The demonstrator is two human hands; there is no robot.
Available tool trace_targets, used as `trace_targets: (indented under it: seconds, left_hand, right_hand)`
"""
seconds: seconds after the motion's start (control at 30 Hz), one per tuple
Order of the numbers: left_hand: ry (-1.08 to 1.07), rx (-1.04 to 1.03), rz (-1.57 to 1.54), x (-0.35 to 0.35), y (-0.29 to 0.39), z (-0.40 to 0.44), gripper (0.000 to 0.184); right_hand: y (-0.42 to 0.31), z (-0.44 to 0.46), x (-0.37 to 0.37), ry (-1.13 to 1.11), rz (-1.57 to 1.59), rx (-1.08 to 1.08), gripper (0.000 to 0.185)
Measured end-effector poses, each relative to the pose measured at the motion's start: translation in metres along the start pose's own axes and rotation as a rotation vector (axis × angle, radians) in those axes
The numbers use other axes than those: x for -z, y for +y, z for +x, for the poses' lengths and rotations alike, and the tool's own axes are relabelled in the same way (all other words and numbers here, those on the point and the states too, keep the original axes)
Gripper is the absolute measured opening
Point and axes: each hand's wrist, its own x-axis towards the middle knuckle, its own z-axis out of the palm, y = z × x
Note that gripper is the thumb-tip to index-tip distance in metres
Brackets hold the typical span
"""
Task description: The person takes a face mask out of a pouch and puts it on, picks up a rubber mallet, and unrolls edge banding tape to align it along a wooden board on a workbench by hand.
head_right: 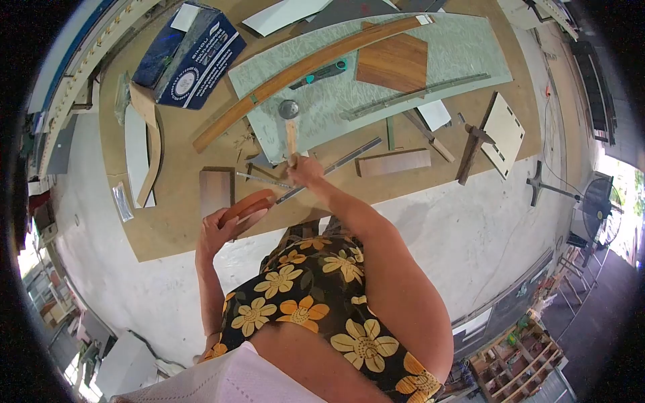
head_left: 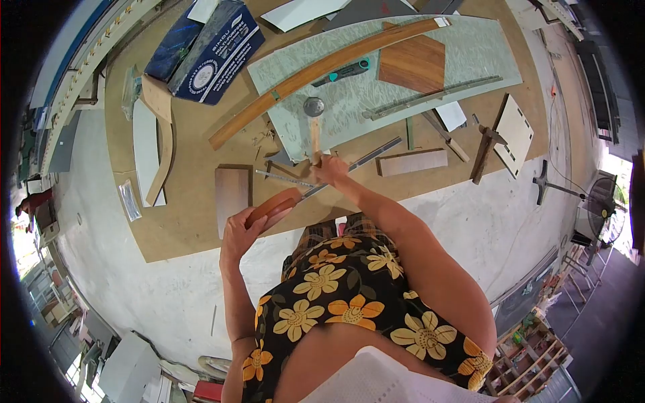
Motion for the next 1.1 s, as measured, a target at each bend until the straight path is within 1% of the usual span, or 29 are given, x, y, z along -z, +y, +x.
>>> trace_targets:
  seconds: [0.03,0.13,0.23,0.33,0.43,0.53,0.63,0.73,0.83,0.93,1.1]
  left_hand:
    - [-0.011,0.035,-0.012,0.001,-0.002,-0.001,0.024]
    - [0.057,-0.051,0.086,0.002,-0.004,-0.003,0.023]
    - [0.07,-0.047,0.058,0.004,-0.012,-0.005,0.023]
    - [0.063,-0.015,0.018,0.009,-0.017,-0.007,0.023]
    - [0.066,0.049,0.016,0.012,-0.024,-0.009,0.023]
    - [0.094,0.014,0.012,0.012,-0.039,-0.006,0.023]
    - [0.106,0.004,0.013,0.013,-0.042,-0.002,0.023]
    - [0.083,0.031,-0.006,0.017,-0.039,0.001,0.024]
    - [0.081,0.016,-0.018,0.016,-0.045,0.004,0.026]
    - [0.091,0.039,-0.067,0.02,-0.043,0.001,0.026]
    - [0.12,0.052,-0.095,0.017,-0.07,-0.004,0.026]
  right_hand:
    - [-0.012,0.0,0.0,-0.02,0.036,0.029,0.046]
    - [-0.035,0.017,-0.02,0.008,0.152,0.044,0.049]
    - [-0.049,0.032,-0.037,0.084,0.148,0.018,0.049]
    - [-0.049,0.046,-0.043,0.109,0.066,0.01,0.051]
    - [-0.067,0.035,0.01,-0.253,0.157,-0.027,0.044]
    - [-0.071,0.035,0.031,-0.428,0.305,0.196,0.031]
    - [-0.105,0.037,0.069,-0.339,0.388,0.422,0.019]
    - [-0.135,0.061,0.095,0.127,-0.041,0.538,0.022]
    - [-0.137,0.123,0.079,0.483,-0.356,0.542,0.021]
    - [-0.135,0.158,0.081,0.366,-0.504,0.462,0.016]
    - [-0.122,0.192,0.081,0.405,-0.632,0.548,0.019]
